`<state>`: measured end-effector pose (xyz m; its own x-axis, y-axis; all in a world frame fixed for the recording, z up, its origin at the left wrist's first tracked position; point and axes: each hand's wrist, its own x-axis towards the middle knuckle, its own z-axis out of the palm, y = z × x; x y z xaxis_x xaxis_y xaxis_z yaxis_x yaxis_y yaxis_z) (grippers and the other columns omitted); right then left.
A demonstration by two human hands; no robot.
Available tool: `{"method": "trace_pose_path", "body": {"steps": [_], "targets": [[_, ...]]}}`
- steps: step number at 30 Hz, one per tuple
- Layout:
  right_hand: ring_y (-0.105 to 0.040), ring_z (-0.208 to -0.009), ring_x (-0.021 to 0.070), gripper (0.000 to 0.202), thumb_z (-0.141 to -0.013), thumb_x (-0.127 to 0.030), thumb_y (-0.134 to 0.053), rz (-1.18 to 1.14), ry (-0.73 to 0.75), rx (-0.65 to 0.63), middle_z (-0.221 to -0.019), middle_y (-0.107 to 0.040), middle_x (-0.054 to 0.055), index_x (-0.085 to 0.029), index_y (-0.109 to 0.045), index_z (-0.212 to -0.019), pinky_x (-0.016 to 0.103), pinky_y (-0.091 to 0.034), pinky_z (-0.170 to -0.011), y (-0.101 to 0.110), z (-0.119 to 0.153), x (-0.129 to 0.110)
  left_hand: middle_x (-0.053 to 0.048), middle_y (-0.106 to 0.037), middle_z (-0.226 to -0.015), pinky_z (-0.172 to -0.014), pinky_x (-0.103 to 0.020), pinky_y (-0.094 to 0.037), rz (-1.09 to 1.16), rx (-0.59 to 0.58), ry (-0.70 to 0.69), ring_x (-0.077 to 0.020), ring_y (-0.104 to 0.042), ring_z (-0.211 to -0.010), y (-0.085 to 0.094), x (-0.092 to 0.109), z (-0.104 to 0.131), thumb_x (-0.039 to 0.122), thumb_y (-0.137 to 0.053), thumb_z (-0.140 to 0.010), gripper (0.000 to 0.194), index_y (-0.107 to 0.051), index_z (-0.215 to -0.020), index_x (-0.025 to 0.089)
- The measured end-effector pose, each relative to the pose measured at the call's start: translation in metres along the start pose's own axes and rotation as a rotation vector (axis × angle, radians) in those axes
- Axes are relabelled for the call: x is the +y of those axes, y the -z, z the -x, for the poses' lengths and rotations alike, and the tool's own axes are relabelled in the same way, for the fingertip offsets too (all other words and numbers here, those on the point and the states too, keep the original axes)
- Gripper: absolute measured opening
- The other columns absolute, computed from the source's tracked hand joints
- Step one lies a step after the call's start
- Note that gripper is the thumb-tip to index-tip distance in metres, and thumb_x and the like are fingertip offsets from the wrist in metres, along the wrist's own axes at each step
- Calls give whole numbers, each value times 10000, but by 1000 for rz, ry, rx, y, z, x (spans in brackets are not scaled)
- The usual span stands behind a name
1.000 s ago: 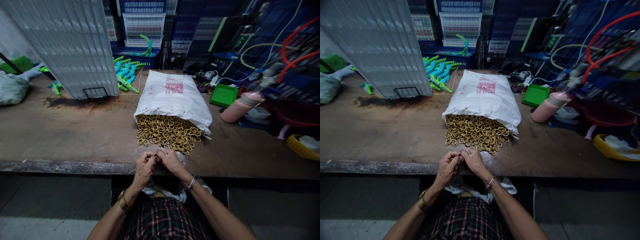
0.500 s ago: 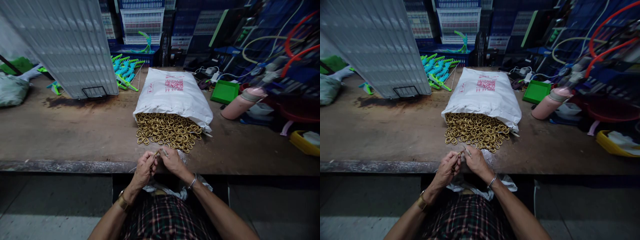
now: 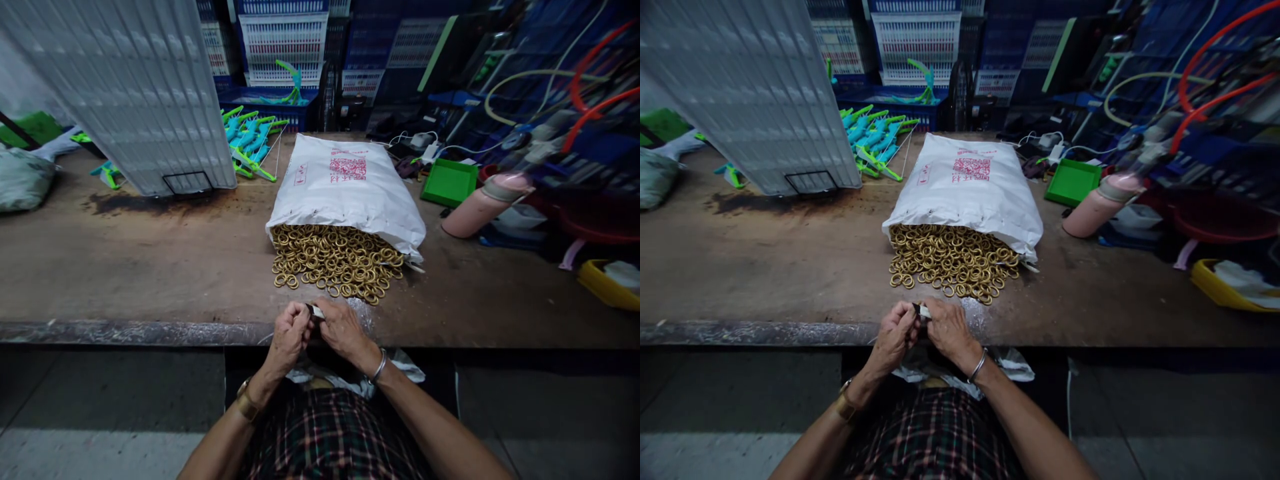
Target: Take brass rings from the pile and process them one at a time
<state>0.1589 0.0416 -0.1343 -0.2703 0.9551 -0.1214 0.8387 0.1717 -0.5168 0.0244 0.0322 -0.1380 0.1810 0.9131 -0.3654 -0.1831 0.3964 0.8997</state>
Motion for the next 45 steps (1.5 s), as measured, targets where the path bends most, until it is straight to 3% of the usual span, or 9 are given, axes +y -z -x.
{"method": "trace_pose_path", "body": {"steps": [6,9,14,17,21,27,35,39,45], "targets": [[-577,-712,171,284,-735,-103,-378,52,-5,-88,-788,-669,62,-176,-573,-928,274,-293,-606,-1,-1,-1,50,-452,-524,-362,-148,-261,-88,3,-67,-30,-342,-388,4,-1,1,583,-586,-715,441,-454,-676,164],[-580,-712,171,298,-765,-120,-370,93,-52,-99,-807,-674,65,-185,-566,-981,276,-283,-593,-2,-5,1,51,-450,-519,-353,-144,-249,-83,-31,-24,-30,-342,-381,6,-1,7,565,-578,-735,422,-459,-679,164],[-586,-723,159,267,-797,-121,-364,178,-153,12,-845,-668,71,-169,-538,-995,269,-300,-610,0,-24,11,49,-481,-574,-337,-139,-244,190,-137,110,-30,-354,-380,5,8,15,504,-627,-730,377,-450,-711,171],[-601,-775,168,259,-802,-124,-384,192,-186,96,-875,-663,62,-165,-510,-1025,268,-316,-635,0,-38,13,25,-523,-672,-344,-132,-257,398,-84,134,-32,-394,-436,8,10,10,473,-653,-716,374,-449,-718,160],[-621,-760,190,310,-826,-190,-420,250,-232,136,-837,-665,56,-178,-436,-1136,280,-317,-608,-2,-53,10,-23,-572,-733,-356,-139,-297,442,-17,153,-62,-475,-499,14,12,4,440,-660,-705,351,-484,-749,140],[-635,-704,195,179,-854,-225,-412,313,-260,94,-806,-671,51,-213,-455,-1028,282,-290,-563,0,-63,5,1,-568,-661,-359,-138,-298,561,-26,274,-89,-507,-507,17,15,3,318,-714,-618,367,-527,-896,169],[-637,-733,202,183,-856,-229,-403,268,-277,102,-806,-680,47,-217,-467,-1027,277,-275,-565,3,-65,7,-60,-611,-778,-390,-142,-326,604,-12,264,-138,-602,-674,19,6,-5,313,-742,-635,274,-559,-679,113],[-637,-731,208,197,-865,-288,-413,275,-258,113,-807,-678,58,-222,-475,-1040,275,-292,-571,1,-66,7,-19,-560,-684,-367,-133,-301,577,-27,239,-111,-564,-620,17,5,-5,336,-744,-644,314,-516,-675,124],[-631,-724,201,175,-845,-218,-404,296,-232,104,-777,-663,62,-203,-523,-971,274,-281,-561,-3,-67,6,66,-413,-560,-346,-118,-250,550,-47,263,-55,-431,-480,12,8,-3,365,-746,-643,408,-391,-706,173]]}}
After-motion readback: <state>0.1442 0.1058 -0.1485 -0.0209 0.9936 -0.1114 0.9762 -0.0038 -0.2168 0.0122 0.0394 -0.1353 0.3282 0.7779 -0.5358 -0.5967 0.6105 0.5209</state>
